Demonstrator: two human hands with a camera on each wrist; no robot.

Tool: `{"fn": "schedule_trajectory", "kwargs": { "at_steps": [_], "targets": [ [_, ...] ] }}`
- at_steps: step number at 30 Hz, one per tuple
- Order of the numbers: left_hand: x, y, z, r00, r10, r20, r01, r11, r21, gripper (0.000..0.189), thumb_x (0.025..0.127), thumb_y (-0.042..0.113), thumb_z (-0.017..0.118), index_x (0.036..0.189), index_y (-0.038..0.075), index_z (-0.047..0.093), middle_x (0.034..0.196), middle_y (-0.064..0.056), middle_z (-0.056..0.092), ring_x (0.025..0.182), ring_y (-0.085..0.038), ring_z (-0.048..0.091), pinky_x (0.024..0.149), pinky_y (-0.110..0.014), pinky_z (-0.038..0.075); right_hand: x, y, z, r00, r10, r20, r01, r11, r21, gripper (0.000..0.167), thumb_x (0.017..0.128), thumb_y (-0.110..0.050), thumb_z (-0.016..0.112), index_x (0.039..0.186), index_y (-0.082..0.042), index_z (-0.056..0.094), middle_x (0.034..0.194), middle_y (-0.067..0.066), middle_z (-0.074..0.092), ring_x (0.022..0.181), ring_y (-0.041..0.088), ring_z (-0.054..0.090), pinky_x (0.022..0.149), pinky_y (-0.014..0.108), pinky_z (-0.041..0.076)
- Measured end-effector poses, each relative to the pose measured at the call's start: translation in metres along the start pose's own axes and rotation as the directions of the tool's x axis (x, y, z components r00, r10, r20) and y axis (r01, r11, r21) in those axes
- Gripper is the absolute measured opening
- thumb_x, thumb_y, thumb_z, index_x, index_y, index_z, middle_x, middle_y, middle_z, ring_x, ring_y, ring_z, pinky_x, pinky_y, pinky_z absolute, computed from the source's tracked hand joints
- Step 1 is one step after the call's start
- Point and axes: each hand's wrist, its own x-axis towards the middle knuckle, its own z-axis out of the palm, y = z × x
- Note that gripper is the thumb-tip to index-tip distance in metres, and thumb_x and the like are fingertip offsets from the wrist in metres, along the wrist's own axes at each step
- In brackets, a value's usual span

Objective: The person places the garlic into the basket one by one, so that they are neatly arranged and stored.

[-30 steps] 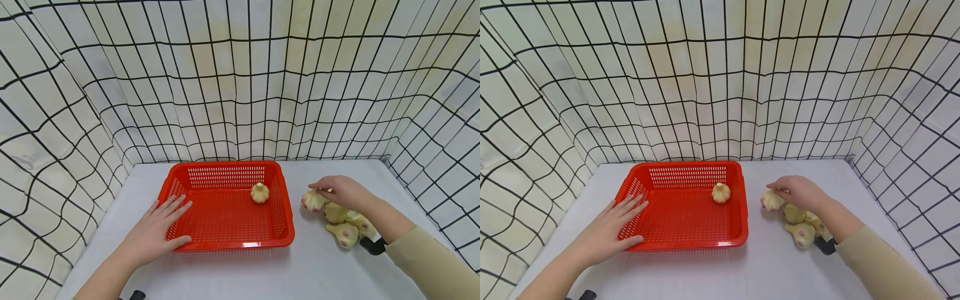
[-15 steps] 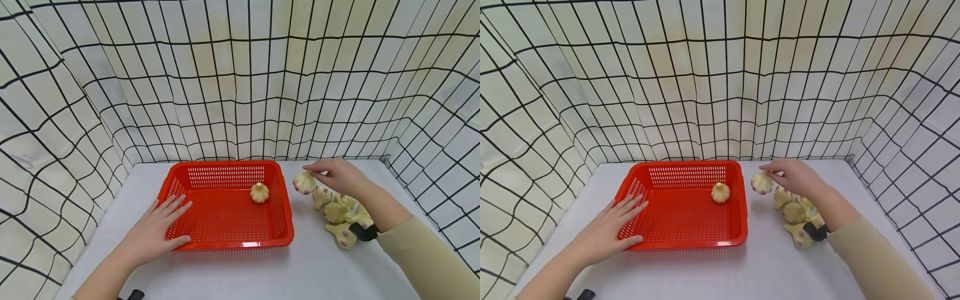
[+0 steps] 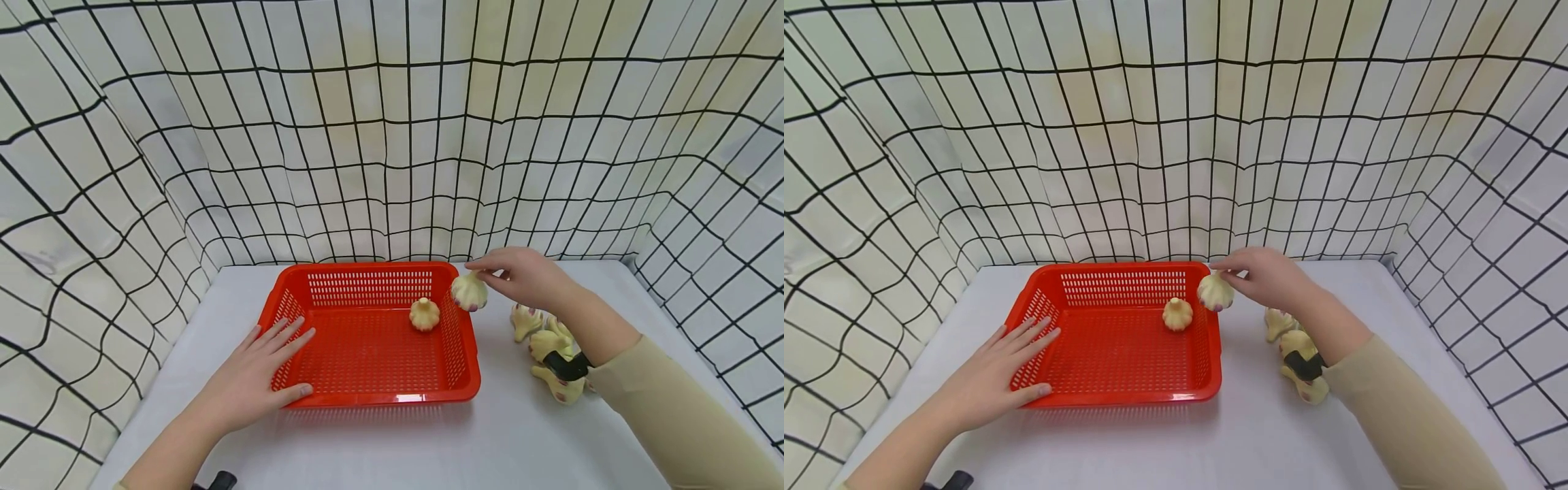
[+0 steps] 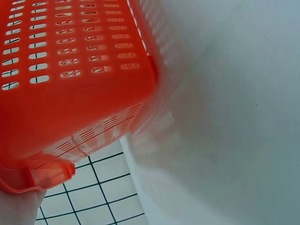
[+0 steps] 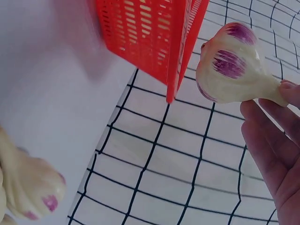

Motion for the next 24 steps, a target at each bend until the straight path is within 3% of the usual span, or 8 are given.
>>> {"fn": "schedule_trajectory", "kwargs": {
  "at_steps": [7, 12, 24],
  "targets": [
    [0.0, 0.0, -0.001, 1.0, 0.002, -0.003, -0.002, 1.0, -0.008, 0.085, 0.085, 0.063, 0.065, 0.155, 0.025, 0.035, 0.163, -0.003, 0.026, 0.147, -0.035, 0.026, 0.121, -0.041, -0.01, 0.017, -0.018, 0.014, 0.997, -0.071, 0.038, 0.071, 0.997, -0.008, 0.028, 0.094, -0.017, 0.069, 0.121, -0.022, 0.073, 0.104, -0.007, 0.07, 0.083, 0.009, 0.061, 0.068, 0.025, 0.055],
    [0.0, 0.0, -0.001, 1.0, -0.002, -0.001, 0.002, 1.0, -0.014, 0.085, 0.085, 0.063, 0.065, 0.155, 0.024, 0.036, 0.163, -0.003, 0.026, 0.147, -0.035, 0.026, 0.121, -0.043, -0.008, 0.027, -0.028, 0.024, 0.988, -0.131, 0.082, 0.132, 0.991, -0.004, 0.028, 0.094, -0.017, 0.069, 0.121, -0.022, 0.073, 0.096, -0.011, 0.068, 0.079, 0.007, 0.06, 0.069, 0.023, 0.053],
    [0.001, -0.002, -0.001, 1.0, 0.0, -0.002, 0.0, 1.0, -0.019, 0.086, 0.085, 0.063, 0.065, 0.156, 0.025, 0.035, 0.163, -0.003, 0.026, 0.147, -0.035, 0.026, 0.122, -0.047, -0.003, 0.035, -0.041, 0.048, 0.972, -0.158, 0.172, 0.161, 0.987, -0.002, 0.023, 0.093, -0.019, 0.07, 0.115, -0.021, 0.076, 0.105, -0.01, 0.072, 0.091, 0.008, 0.063, 0.08, 0.026, 0.054]
  ]
}}
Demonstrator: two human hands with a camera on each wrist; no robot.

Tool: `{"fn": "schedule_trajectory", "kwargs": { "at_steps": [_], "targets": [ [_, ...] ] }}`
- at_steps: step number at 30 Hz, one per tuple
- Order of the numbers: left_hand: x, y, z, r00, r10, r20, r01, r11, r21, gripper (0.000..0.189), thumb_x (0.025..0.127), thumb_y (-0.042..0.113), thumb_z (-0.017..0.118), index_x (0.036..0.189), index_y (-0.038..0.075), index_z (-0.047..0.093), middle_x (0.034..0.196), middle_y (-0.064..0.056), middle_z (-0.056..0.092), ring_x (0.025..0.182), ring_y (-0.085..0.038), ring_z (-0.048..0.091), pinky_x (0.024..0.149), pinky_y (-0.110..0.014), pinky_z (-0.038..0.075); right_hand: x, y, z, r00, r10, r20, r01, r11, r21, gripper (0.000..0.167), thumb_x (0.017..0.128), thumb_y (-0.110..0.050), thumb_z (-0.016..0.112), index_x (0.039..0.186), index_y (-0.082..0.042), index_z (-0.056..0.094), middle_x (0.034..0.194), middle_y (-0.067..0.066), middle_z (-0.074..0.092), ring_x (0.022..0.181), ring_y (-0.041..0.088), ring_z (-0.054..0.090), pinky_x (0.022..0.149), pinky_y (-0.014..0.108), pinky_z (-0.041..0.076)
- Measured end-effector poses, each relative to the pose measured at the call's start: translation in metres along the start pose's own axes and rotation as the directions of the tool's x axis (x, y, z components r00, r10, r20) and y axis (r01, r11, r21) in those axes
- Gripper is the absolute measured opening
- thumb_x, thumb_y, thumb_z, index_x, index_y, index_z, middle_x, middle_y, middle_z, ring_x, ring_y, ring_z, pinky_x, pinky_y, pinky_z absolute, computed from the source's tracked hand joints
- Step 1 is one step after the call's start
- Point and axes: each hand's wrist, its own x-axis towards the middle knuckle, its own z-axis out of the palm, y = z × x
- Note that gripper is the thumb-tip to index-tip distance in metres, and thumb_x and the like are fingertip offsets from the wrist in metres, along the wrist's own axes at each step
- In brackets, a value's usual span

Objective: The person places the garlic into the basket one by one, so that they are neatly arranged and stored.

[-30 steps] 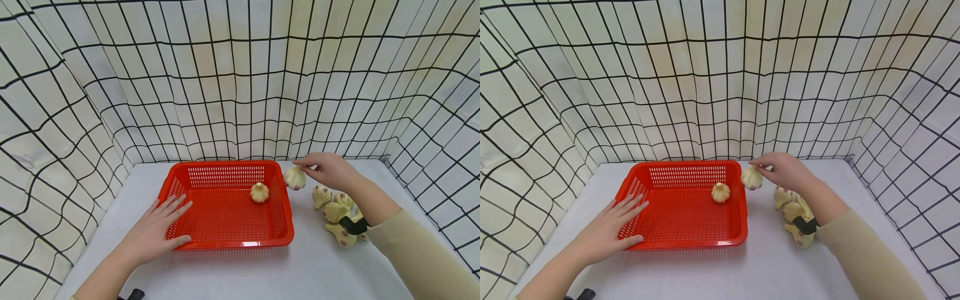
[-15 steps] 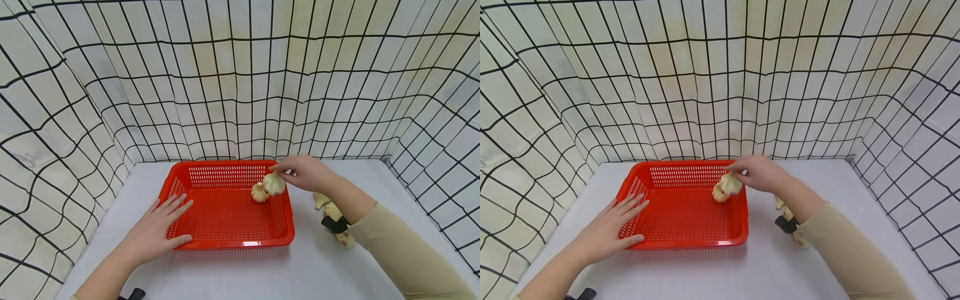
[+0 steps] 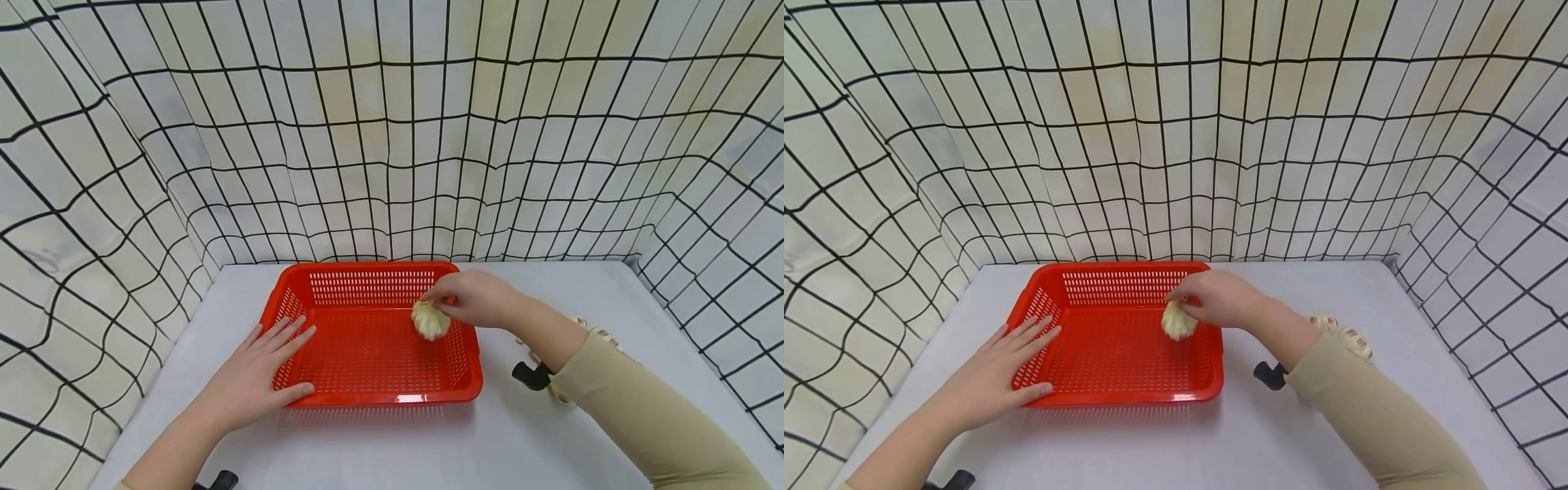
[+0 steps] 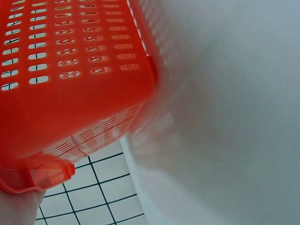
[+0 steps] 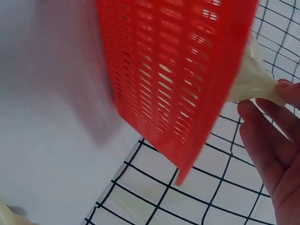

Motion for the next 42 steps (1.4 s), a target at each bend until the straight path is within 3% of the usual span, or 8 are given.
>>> {"fn": "schedule_trajectory", "kwargs": {
  "at_steps": [8, 16, 23, 42],
  "targets": [
    [0.0, 0.0, 0.0, 1.0, 0.002, -0.004, -0.002, 1.0, 0.004, 0.085, 0.085, 0.063, 0.064, 0.156, 0.026, 0.034, 0.163, -0.002, 0.025, 0.147, -0.035, 0.025, 0.122, -0.044, -0.006, 0.005, -0.002, 0.018, 0.993, 0.038, 0.112, -0.036, 0.999, -0.016, 0.023, 0.093, -0.019, 0.07, 0.115, -0.023, 0.076, 0.108, -0.01, 0.072, 0.102, 0.01, 0.065, 0.091, 0.032, 0.053],
    [0.0, 0.0, 0.001, 1.0, 0.003, -0.009, -0.003, 1.0, 0.009, 0.086, 0.085, 0.063, 0.065, 0.156, 0.025, 0.034, 0.163, -0.003, 0.026, 0.147, -0.034, 0.026, 0.121, -0.041, -0.009, 0.007, 0.001, 0.028, 0.977, 0.1, 0.191, -0.097, 0.995, -0.024, 0.022, 0.091, -0.022, 0.072, 0.112, -0.025, 0.077, 0.103, -0.012, 0.072, 0.096, 0.009, 0.064, 0.088, 0.031, 0.054],
    [0.0, 0.001, 0.0, 1.0, 0.01, -0.019, -0.01, 1.0, 0.009, 0.085, 0.085, 0.062, 0.066, 0.156, 0.025, 0.035, 0.162, -0.003, 0.027, 0.146, -0.035, 0.027, 0.122, -0.046, -0.002, 0.008, 0.002, 0.031, 0.974, 0.106, 0.199, -0.097, 0.994, -0.055, 0.023, 0.09, -0.023, 0.073, 0.113, -0.024, 0.077, 0.099, -0.012, 0.072, 0.09, 0.008, 0.063, 0.086, 0.03, 0.054],
    [-0.001, 0.0, 0.001, 1.0, 0.007, -0.024, -0.007, 1.0, 0.004, 0.085, 0.086, 0.068, 0.06, 0.156, 0.026, 0.033, 0.163, 0.0, 0.025, 0.147, -0.033, 0.026, 0.122, -0.042, -0.006, 0.011, 0.003, 0.036, 0.965, 0.142, 0.219, -0.123, 0.988, -0.095, 0.024, 0.089, -0.024, 0.074, 0.113, -0.024, 0.077, 0.101, -0.011, 0.073, 0.094, 0.009, 0.064, 0.089, 0.031, 0.054]
  ]
}}
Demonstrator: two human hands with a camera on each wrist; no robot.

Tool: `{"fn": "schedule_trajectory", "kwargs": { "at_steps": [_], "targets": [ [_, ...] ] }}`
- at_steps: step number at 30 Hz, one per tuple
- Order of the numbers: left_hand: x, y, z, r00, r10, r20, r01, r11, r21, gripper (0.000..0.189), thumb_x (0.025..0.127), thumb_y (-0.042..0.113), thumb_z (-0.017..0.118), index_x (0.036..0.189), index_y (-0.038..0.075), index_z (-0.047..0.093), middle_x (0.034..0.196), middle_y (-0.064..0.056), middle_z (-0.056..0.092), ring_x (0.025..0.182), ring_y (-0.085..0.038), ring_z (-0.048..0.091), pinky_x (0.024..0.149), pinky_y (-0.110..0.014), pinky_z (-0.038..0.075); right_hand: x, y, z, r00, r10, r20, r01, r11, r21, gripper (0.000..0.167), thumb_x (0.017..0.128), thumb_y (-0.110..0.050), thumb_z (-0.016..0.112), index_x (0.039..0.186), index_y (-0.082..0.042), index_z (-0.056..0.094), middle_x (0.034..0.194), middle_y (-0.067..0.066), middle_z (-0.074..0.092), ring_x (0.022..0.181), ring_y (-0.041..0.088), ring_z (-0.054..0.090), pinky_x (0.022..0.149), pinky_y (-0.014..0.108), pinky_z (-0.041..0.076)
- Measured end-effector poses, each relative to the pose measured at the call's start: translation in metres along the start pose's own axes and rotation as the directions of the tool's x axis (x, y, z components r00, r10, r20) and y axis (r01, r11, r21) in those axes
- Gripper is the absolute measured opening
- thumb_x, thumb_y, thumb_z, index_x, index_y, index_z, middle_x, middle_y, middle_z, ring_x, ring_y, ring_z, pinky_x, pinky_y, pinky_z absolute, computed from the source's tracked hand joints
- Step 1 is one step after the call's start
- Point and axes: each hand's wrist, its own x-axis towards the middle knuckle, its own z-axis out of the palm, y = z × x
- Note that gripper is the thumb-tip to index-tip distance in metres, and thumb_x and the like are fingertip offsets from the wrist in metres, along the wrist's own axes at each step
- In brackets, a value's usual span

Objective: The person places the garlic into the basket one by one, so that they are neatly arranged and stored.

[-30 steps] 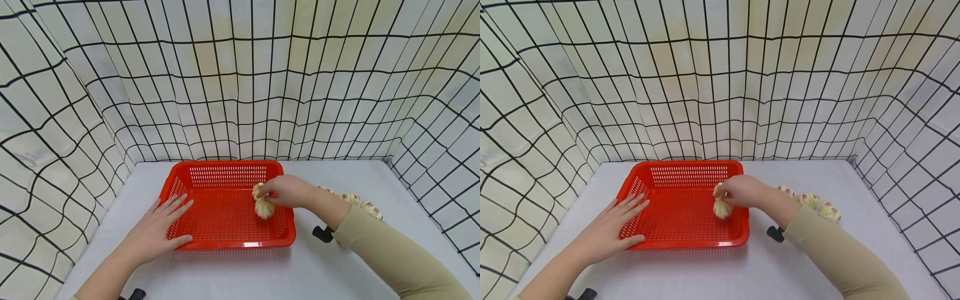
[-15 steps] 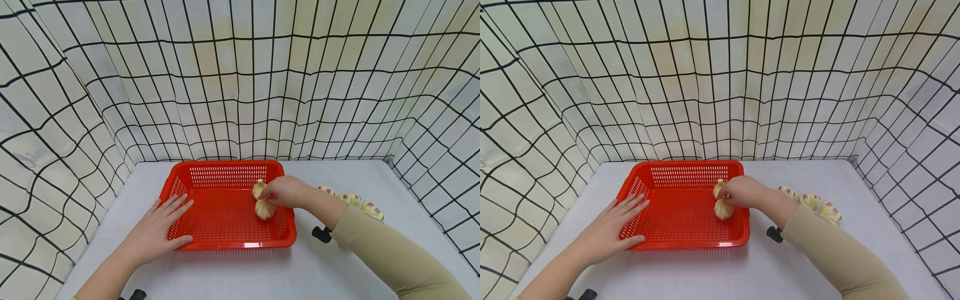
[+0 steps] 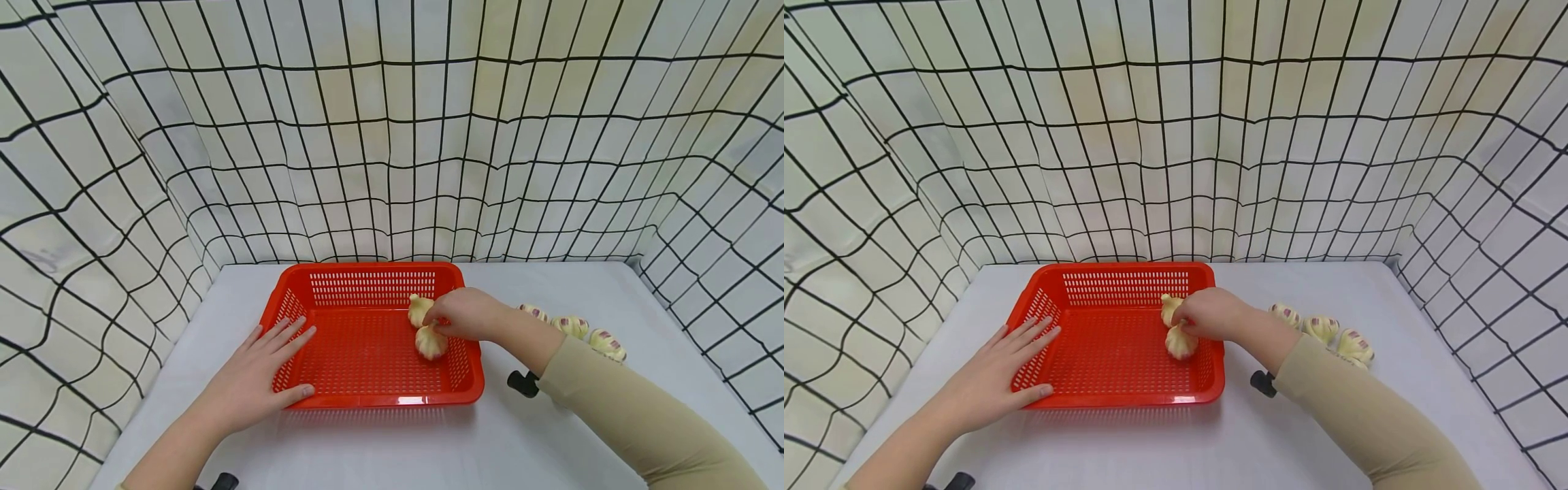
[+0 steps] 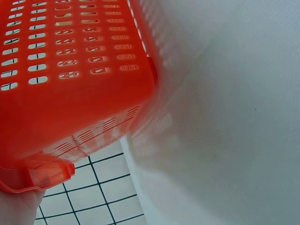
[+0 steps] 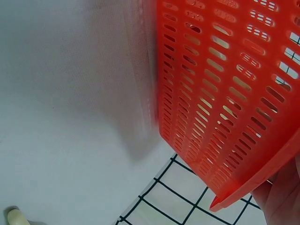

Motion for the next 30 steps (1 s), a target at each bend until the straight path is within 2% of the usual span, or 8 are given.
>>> {"fn": "schedule_trajectory", "kwargs": {
  "at_steps": [12, 24, 30],
  "targets": [
    [0.0, 0.001, -0.002, 1.0, 0.0, 0.003, 0.0, 1.0, -0.001, 0.085, 0.086, 0.063, 0.064, 0.156, 0.026, 0.034, 0.163, -0.001, 0.026, 0.147, -0.034, 0.026, 0.122, -0.045, -0.002, -0.001, 0.0, -0.004, 0.999, -0.033, -0.021, 0.032, 0.999, -0.012, 0.026, 0.091, -0.025, 0.072, 0.116, -0.022, 0.075, 0.104, -0.008, 0.072, 0.097, 0.01, 0.064, 0.089, 0.033, 0.054],
    [0.0, 0.001, -0.002, 1.0, 0.003, 0.002, -0.003, 1.0, 0.0, 0.086, 0.086, 0.063, 0.064, 0.156, 0.025, 0.034, 0.162, -0.002, 0.026, 0.147, -0.034, 0.026, 0.122, -0.043, -0.005, -0.007, 0.007, -0.016, 0.992, -0.074, -0.098, 0.074, 0.997, -0.002, 0.025, 0.091, -0.021, 0.069, 0.115, -0.018, 0.075, 0.112, -0.002, 0.072, 0.103, 0.015, 0.064, 0.09, 0.036, 0.054],
    [0.0, 0.002, -0.001, 1.0, 0.001, 0.0, -0.001, 1.0, 0.001, 0.086, 0.085, 0.062, 0.065, 0.155, 0.023, 0.036, 0.162, -0.004, 0.027, 0.147, -0.035, 0.026, 0.122, -0.044, -0.004, -0.016, 0.012, -0.024, 0.991, -0.032, -0.133, 0.034, 0.999, 0.015, 0.028, 0.092, -0.024, 0.07, 0.119, -0.019, 0.074, 0.112, -0.005, 0.071, 0.104, 0.015, 0.064, 0.091, 0.036, 0.053]
  ]
}}
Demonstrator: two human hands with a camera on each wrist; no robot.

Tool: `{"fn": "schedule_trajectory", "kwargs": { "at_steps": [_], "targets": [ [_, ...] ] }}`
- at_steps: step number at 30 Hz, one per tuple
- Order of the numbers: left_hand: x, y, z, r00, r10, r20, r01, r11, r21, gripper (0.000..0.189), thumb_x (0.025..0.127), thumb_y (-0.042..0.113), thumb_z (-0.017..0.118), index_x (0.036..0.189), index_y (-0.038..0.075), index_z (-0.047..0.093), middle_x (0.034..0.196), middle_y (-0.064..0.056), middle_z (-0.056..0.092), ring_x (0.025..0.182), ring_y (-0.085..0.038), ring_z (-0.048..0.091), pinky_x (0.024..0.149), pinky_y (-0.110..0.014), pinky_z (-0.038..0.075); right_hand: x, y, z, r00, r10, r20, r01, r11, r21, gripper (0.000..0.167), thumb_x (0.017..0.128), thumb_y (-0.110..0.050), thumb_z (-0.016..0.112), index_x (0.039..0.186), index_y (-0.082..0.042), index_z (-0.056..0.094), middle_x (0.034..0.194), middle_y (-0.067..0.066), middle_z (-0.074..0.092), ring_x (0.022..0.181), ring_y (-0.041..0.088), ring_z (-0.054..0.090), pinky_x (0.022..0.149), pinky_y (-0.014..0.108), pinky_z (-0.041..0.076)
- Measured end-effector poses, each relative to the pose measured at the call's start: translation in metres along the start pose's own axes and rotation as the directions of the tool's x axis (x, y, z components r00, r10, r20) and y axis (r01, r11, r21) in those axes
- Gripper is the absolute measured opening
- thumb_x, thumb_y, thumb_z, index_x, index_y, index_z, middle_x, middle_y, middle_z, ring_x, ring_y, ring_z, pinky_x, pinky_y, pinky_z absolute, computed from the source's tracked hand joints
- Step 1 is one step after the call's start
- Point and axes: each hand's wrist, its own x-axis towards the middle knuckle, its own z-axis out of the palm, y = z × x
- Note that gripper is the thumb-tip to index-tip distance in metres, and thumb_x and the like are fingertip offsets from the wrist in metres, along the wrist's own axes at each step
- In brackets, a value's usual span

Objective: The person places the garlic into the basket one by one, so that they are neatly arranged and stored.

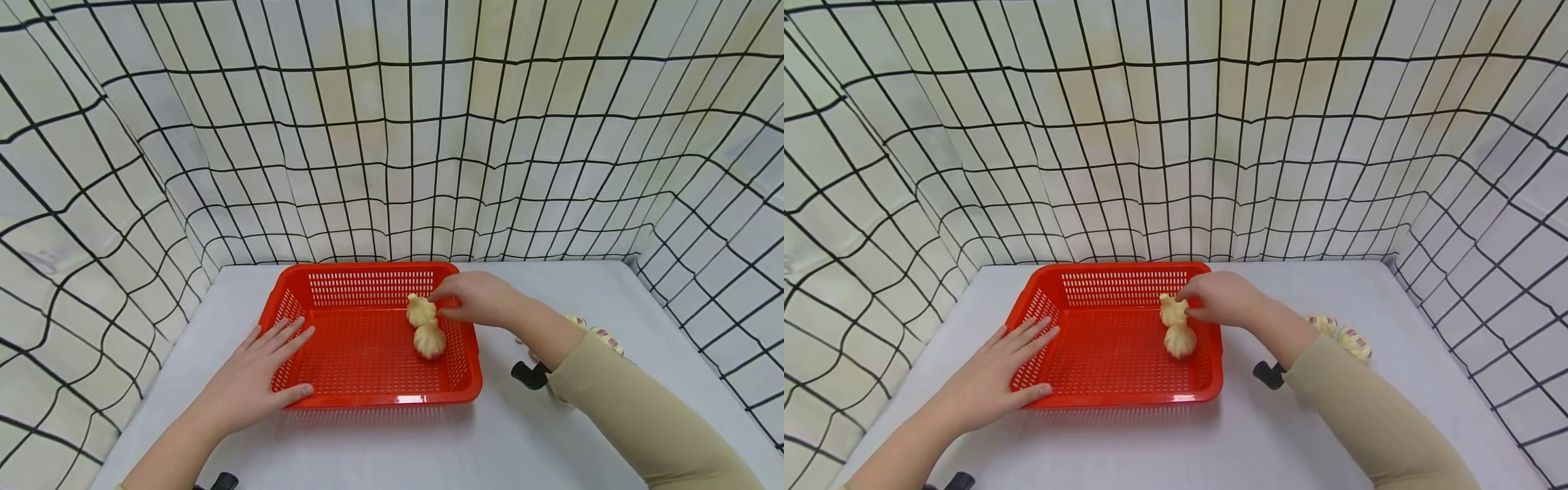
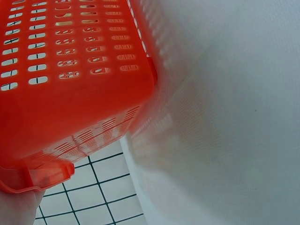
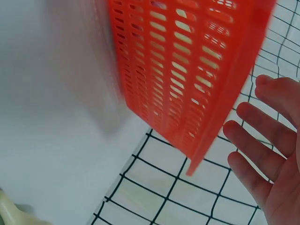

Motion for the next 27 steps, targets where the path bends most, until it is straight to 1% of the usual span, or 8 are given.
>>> {"fn": "schedule_trajectory", "kwargs": {
  "at_steps": [7, 9, 12, 17, 23, 27],
  "targets": [
    [0.001, -0.001, 0.0, 1.0, -0.006, 0.003, 0.006, 1.0, 0.002, 0.086, 0.085, 0.062, 0.066, 0.156, 0.025, 0.035, 0.162, -0.003, 0.027, 0.147, -0.034, 0.026, 0.122, -0.046, -0.002, -0.017, 0.008, -0.011, 0.997, 0.071, -0.027, -0.07, 0.997, 0.034, 0.03, 0.091, -0.026, 0.071, 0.12, -0.019, 0.073, 0.114, -0.003, 0.071, 0.106, 0.016, 0.063, 0.091, 0.038, 0.054],
    [0.001, -0.001, 0.001, 1.0, -0.007, 0.004, 0.007, 1.0, 0.0, 0.086, 0.085, 0.062, 0.066, 0.156, 0.025, 0.034, 0.162, -0.003, 0.027, 0.147, -0.034, 0.026, 0.122, -0.048, 0.0, -0.023, 0.012, -0.012, 0.996, 0.084, -0.035, -0.083, 0.996, 0.042, 0.03, 0.091, -0.026, 0.072, 0.12, -0.018, 0.074, 0.112, -0.003, 0.071, 0.104, 0.016, 0.063, 0.089, 0.038, 0.055],
    [0.001, -0.001, 0.001, 1.0, -0.009, 0.007, 0.009, 1.0, -0.003, 0.086, 0.085, 0.062, 0.066, 0.156, 0.026, 0.034, 0.163, -0.002, 0.026, 0.147, -0.034, 0.025, 0.122, -0.048, 0.001, -0.032, 0.019, -0.011, 0.993, 0.105, -0.049, -0.102, 0.993, 0.054, 0.029, 0.091, -0.026, 0.073, 0.119, -0.02, 0.074, 0.11, -0.004, 0.071, 0.102, 0.015, 0.064, 0.087, 0.038, 0.056],
    [0.0, 0.0, 0.0, 1.0, -0.006, 0.003, 0.006, 1.0, -0.007, 0.086, 0.085, 0.062, 0.066, 0.156, 0.024, 0.035, 0.162, -0.003, 0.027, 0.147, -0.034, 0.026, 0.122, -0.045, -0.003, -0.051, 0.032, -0.008, 0.989, 0.138, -0.061, -0.134, 0.989, 0.071, 0.029, 0.09, -0.026, 0.074, 0.118, -0.02, 0.075, 0.114, -0.001, 0.07, 0.105, 0.02, 0.065, 0.088, 0.042, 0.056],
    [0.0, 0.0, 0.0, 1.0, -0.001, -0.002, 0.001, 1.0, -0.004, 0.086, 0.085, 0.062, 0.066, 0.156, 0.024, 0.035, 0.162, -0.004, 0.028, 0.147, -0.034, 0.027, 0.122, -0.042, -0.006, -0.07, 0.05, -0.002, 0.982, 0.181, -0.048, -0.177, 0.981, 0.077, 0.028, 0.091, -0.028, 0.073, 0.117, -0.019, 0.074, 0.114, -0.001, 0.07, 0.103, 0.021, 0.065, 0.086, 0.041, 0.057],
    [0.0, 0.0, 0.0, 1.0, 0.002, -0.004, -0.002, 1.0, -0.004, 0.086, 0.085, 0.062, 0.065, 0.156, 0.023, 0.035, 0.162, -0.004, 0.027, 0.147, -0.034, 0.027, 0.122, -0.042, -0.006, -0.081, 0.062, 0.0, 0.978, 0.207, -0.033, -0.204, 0.976, 0.08, 0.029, 0.091, -0.028, 0.073, 0.118, -0.018, 0.074, 0.115, 0.002, 0.069, 0.103, 0.024, 0.065, 0.088, 0.044, 0.055]
  ]
}}
